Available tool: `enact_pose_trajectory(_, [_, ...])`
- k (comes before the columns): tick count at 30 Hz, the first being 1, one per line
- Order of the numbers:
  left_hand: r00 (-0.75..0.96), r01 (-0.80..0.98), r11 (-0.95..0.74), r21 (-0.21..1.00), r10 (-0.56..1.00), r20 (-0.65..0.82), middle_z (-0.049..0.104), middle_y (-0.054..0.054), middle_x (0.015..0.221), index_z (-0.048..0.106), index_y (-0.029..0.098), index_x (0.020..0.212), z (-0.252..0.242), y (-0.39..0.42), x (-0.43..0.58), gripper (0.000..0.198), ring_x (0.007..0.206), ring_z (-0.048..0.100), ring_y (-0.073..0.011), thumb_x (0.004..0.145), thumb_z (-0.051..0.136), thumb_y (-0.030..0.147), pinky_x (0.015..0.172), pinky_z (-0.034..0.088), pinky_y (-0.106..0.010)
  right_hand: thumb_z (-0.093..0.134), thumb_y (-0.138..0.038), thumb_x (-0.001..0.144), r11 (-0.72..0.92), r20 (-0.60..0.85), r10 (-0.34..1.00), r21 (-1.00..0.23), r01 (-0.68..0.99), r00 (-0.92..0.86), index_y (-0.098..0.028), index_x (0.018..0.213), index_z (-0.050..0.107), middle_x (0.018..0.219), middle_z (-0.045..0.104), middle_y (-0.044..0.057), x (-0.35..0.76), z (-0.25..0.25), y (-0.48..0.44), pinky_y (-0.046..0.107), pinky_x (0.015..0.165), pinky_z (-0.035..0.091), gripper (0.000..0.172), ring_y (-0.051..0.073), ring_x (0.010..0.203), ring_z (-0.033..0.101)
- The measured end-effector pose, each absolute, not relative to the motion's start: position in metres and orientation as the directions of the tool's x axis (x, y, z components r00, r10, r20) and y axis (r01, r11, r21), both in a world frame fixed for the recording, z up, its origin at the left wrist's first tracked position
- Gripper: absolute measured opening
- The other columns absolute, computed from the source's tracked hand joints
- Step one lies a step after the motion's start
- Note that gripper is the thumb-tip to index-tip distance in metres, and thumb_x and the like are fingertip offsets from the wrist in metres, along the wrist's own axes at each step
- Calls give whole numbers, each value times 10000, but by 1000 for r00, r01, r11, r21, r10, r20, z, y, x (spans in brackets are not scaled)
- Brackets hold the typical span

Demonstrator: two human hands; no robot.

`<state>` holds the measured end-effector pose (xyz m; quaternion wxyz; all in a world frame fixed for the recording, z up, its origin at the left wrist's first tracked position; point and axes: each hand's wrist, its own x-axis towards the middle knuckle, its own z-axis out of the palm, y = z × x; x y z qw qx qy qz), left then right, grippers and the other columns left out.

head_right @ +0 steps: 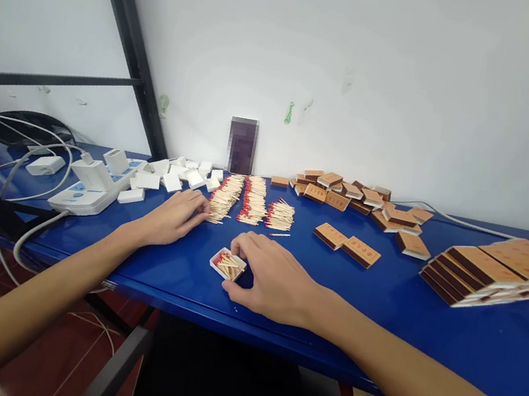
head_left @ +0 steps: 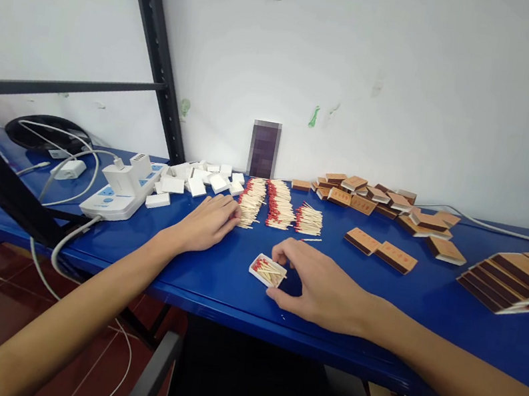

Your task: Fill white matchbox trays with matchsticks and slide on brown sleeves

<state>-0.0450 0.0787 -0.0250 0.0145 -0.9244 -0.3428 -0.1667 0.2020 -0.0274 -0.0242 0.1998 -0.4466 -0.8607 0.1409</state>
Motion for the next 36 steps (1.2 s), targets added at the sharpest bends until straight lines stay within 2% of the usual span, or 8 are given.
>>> enact_pose_trajectory(3, [755,510,-830,224,557,347,558,-56,943,531,190,921,-19,62,-34,212,906,495,-199,1001,389,324,838,403,-349,611,-318,835,564,208,822,-422,710,-530,-231,1000,492,993,613,53,202,-27,-24,330,736,428,221,215,885,559])
enact_pose_trajectory(6, [821,342,-862,375,468,327,548,-33,939,576,198,913,-15,47,-19,154,909,513,-172,963,476,304,847,426,-315,616,-292,825,557,229,827,-453,696,-513,-232,1043,466,1009,608,47,204,-31,-19,334,759,435,271,215,916,565])
enact_pose_trajectory(9, [837,310,-849,427,457,302,543,-32,933,609,200,892,-15,41,-9,135,887,527,-169,923,538,311,813,441,-307,620,-294,822,564,248,821,-491,664,-514,-237,1071,445,1022,607,39,206,-34,-16,331,774,444,309,205,922,568])
enact_pose_trajectory(14, [838,351,-852,389,471,277,587,-36,939,579,203,973,-17,44,-12,189,893,537,-187,917,544,379,832,434,-334,657,-339,802,578,264,815,-431,693,-516,-231,1042,471,1014,606,41,208,-30,-17,336,755,437,323,214,899,563])
enact_pose_trajectory(19, [850,394,-870,297,468,242,600,-34,992,565,211,1073,-17,44,-22,391,952,539,-210,806,669,477,902,410,-369,469,-290,949,631,300,776,-366,684,-555,-214,982,520,959,587,41,214,-29,-15,336,761,417,97,187,845,537])
enact_pose_trajectory(29, [862,347,-886,308,431,266,686,-28,987,646,207,1056,-21,43,-19,332,904,601,-185,851,655,469,875,412,-344,442,-297,986,632,278,766,-491,600,-580,-216,896,546,919,554,19,212,-36,-5,301,721,413,160,153,794,529])
enact_pose_trajectory(33, [834,385,-867,317,474,282,701,-10,955,660,206,1037,-20,45,-18,329,854,612,-169,857,654,482,833,417,-326,468,-248,953,605,285,790,-507,614,-543,-212,982,527,965,567,33,213,-33,-6,317,756,416,75,171,839,531])
enact_pose_trajectory(36, [827,379,-858,347,483,288,710,-2,958,665,212,1027,-20,46,-19,304,838,623,-160,867,641,469,826,424,-317,481,-235,933,589,288,802,-520,618,-523,-208,1064,490,1007,569,43,216,-31,-6,329,773,422,134,181,863,528])
